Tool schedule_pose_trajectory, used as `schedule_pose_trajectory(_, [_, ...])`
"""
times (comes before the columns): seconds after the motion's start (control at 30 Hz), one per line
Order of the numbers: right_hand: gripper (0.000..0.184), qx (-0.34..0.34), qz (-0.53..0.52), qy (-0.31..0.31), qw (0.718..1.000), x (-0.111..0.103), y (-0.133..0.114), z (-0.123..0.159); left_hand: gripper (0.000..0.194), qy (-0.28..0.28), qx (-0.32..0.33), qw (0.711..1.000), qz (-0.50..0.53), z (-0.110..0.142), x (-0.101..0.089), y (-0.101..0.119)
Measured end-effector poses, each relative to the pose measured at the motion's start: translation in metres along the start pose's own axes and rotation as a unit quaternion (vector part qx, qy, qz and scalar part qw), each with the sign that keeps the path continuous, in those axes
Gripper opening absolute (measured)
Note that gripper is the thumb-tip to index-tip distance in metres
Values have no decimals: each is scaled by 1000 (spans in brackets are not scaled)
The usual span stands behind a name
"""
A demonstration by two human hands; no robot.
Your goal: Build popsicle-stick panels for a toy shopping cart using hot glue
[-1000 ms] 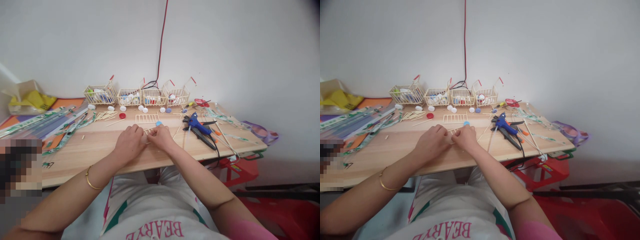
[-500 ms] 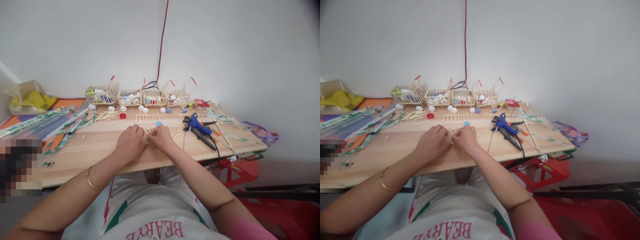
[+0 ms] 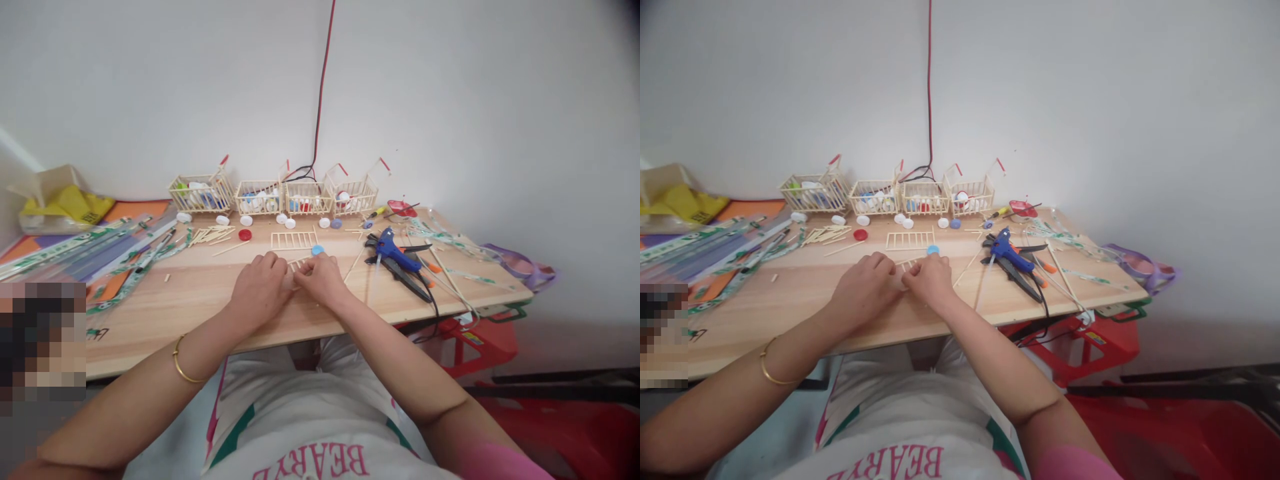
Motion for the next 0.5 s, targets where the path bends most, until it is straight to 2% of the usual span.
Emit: schedule_pose_trajectory(0.5, [18,4,7,-5,1000,-1,-1,0,19,0,7,1000,-12,0,-2,1])
Point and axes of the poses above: each hand's wrist, its own z-axis away from the middle knuckle, its own x-axis out of the palm, y = z × x, the point moved 1 cm from there along -z, towards the middle knuckle, and after that the axes turned 14 degrees about -x, right-handed, at the moved point
